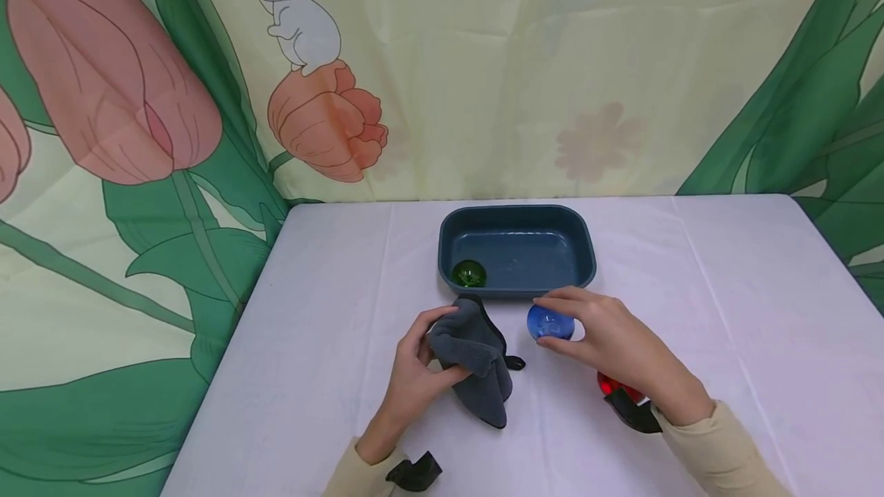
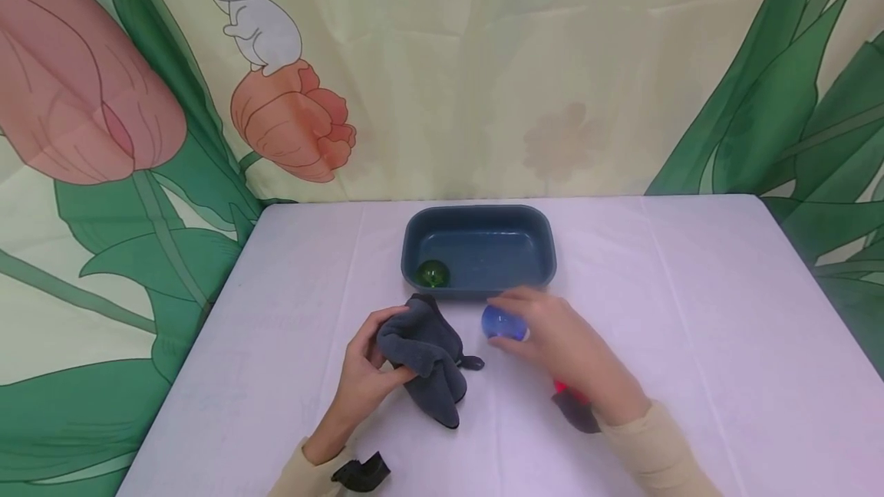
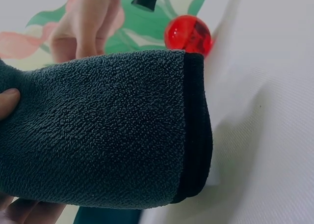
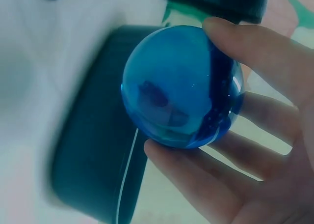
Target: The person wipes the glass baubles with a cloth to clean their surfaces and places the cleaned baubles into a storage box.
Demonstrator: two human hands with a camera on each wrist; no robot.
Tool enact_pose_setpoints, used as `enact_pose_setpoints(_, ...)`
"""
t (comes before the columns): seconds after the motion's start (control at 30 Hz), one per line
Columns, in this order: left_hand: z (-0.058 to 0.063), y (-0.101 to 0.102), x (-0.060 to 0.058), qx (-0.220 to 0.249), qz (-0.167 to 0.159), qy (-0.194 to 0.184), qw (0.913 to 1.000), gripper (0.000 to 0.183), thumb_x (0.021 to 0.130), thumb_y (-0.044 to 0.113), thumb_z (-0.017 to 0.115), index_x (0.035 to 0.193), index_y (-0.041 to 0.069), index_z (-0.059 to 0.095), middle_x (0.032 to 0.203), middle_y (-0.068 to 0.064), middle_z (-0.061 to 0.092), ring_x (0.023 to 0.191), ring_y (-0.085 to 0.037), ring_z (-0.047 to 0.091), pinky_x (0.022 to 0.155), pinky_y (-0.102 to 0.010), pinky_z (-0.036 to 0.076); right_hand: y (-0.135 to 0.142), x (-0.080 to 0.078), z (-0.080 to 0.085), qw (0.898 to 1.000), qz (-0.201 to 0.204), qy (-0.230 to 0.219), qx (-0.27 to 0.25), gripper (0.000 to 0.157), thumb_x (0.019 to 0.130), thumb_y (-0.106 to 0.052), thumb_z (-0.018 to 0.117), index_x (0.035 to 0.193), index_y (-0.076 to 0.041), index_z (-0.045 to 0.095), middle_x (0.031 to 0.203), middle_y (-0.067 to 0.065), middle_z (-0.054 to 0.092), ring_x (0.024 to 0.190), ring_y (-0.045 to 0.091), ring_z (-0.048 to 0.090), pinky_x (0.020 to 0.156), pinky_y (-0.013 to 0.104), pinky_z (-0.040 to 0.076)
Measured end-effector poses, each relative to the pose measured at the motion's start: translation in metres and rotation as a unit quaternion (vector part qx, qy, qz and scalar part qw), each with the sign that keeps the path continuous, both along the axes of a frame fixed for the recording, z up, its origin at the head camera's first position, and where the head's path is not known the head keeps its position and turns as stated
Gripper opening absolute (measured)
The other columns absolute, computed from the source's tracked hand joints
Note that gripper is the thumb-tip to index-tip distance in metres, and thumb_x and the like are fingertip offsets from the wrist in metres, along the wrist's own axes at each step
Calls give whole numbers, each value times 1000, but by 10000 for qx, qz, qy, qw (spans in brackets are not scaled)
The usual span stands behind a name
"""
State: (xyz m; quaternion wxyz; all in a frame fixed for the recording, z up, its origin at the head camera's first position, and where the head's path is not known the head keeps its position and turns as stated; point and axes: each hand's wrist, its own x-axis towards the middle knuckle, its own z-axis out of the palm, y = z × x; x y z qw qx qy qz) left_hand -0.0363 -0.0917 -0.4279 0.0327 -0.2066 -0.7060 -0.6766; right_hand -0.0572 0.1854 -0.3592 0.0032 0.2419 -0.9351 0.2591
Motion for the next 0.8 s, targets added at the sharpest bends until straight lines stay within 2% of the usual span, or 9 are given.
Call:
enact_pose_setpoints(0.2,1,4,-2,-21,9,-91,10000,72,75,-8,81,138,10,51,136,-14,55,116,-21,61,91,-28,55,-12,0,-2,9995,211,148,-195,50,78,-28,85,122,-9,71,122,10,67,108,29,67,83,42,59)
enact_pose_setpoints(0.53,2,10,-4,57,-16,-25,10000,70,76,-7,80,138,7,51,137,-16,54,118,-21,60,91,-28,55,-28,1,-5,9969,408,197,-648,49,79,-27,85,122,-7,70,123,8,67,108,25,68,85,38,59)
enact_pose_setpoints(0.8,1,13,-3,51,27,-17,10000,70,76,-7,80,138,7,51,138,-16,53,118,-19,61,87,-27,55,-35,1,-10,9932,366,43,-1104,49,79,-21,85,123,-5,69,122,8,68,107,23,68,84,36,59)
